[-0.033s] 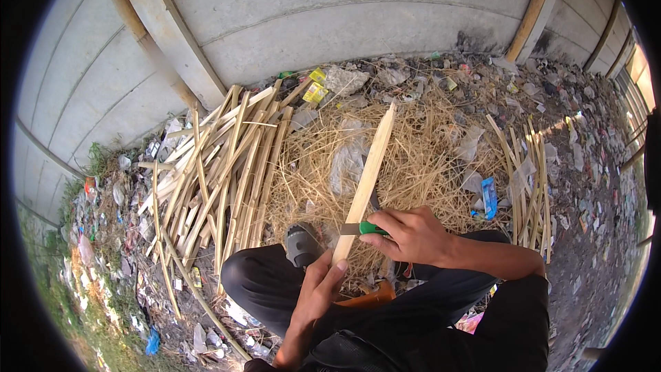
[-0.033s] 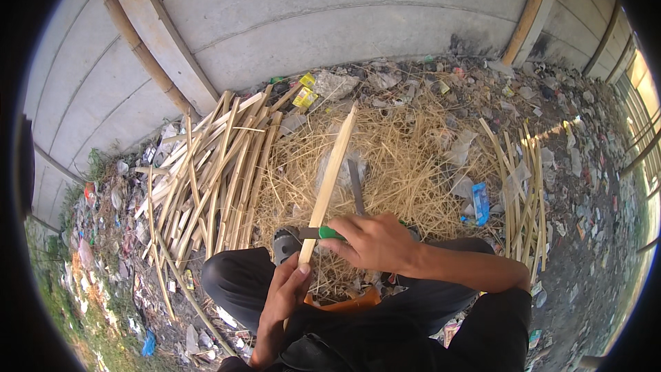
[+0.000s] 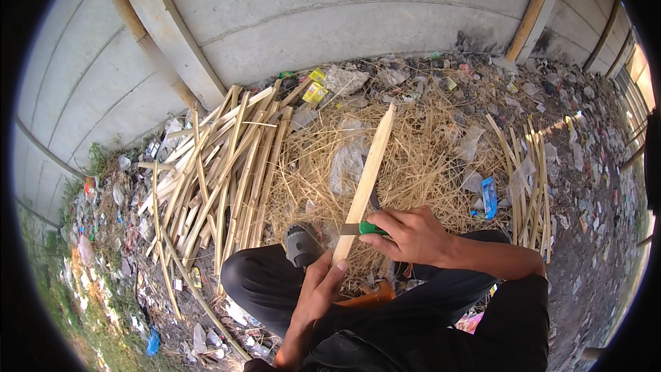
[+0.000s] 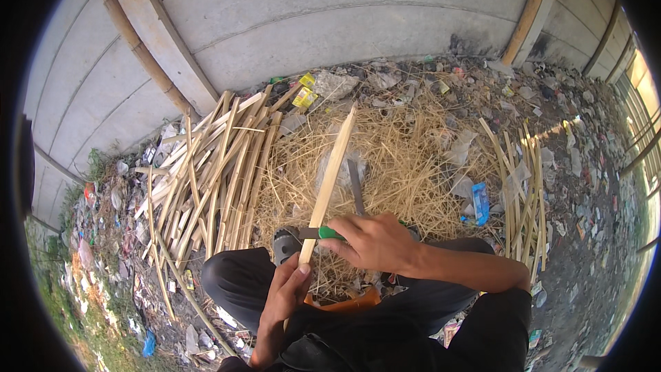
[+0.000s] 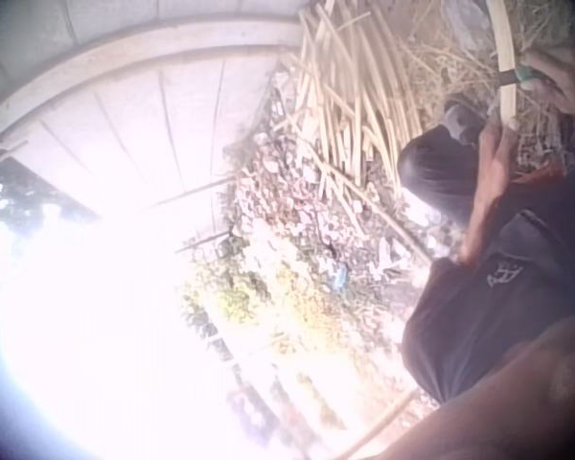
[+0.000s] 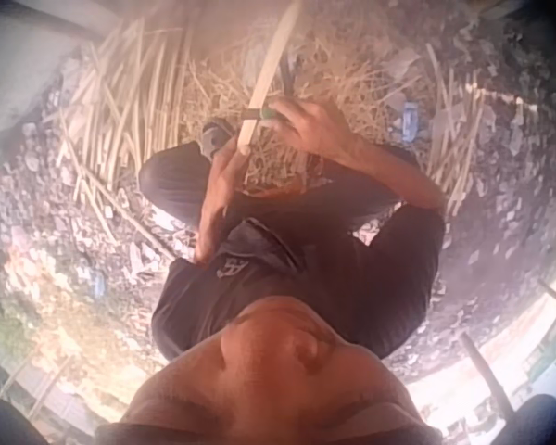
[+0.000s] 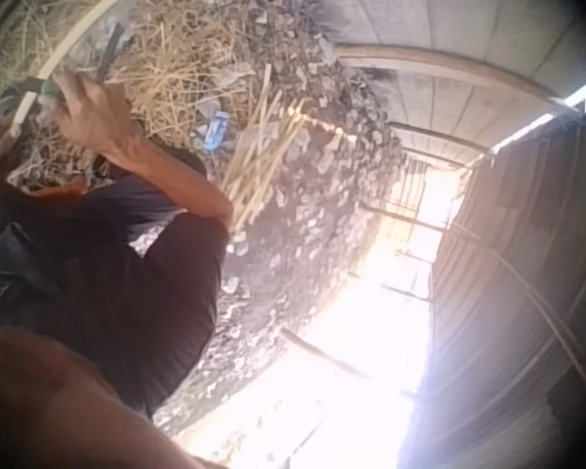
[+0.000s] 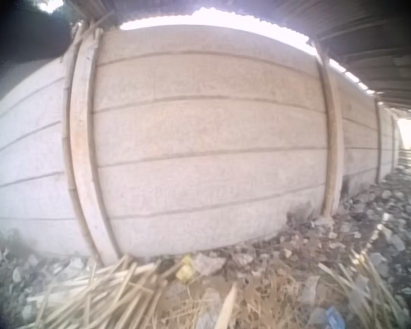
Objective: The person sits on the ground and uses a large knife to split long bamboo poles into thin strips. They then use a utility knife to further shave and refine the edges of the bamboo strips, holding them in their left hand while working.
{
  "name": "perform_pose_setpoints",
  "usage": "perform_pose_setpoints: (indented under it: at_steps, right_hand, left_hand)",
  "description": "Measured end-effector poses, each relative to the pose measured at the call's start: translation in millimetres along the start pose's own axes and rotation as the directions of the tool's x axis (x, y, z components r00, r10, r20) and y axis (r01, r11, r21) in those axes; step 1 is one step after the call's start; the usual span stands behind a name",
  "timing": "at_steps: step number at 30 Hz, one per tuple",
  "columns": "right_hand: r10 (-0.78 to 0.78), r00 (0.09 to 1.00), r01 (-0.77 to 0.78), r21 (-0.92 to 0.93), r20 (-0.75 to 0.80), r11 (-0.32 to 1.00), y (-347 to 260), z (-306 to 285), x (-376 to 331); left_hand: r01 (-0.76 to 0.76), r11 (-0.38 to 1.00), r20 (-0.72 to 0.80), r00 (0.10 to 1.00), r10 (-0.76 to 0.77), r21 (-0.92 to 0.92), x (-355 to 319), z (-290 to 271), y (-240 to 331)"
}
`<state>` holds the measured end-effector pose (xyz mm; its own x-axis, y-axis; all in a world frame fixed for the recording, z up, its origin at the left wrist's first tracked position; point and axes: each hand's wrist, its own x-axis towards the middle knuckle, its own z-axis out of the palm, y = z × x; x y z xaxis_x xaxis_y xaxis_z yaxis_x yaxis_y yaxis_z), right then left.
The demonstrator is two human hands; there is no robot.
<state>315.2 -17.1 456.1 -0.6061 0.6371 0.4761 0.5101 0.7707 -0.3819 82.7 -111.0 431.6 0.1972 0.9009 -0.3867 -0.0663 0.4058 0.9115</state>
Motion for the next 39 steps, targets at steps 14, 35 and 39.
perform_pose_setpoints:
  at_steps: [14, 35, 39]
  right_hand:
    - [0.508, 0.819, -0.518, 0.037, -0.268, 0.854, 93, -68, 12]
    - [0.039, 0.999, -0.040, -0.033, -0.038, 0.999, 9, 0, -5]
    - [0.049, 0.995, -0.054, -0.048, -0.085, 0.997, 15, 0, -5]
  left_hand:
    - [0.060, 0.983, -0.015, 0.998, -0.058, 0.174, -20, -6, -27]
    - [-0.211, 0.792, -0.188, 0.907, 0.378, 0.572, 10, 19, 9]
    - [-0.178, 0.818, -0.177, 0.930, 0.321, 0.547, 7, 18, 10]
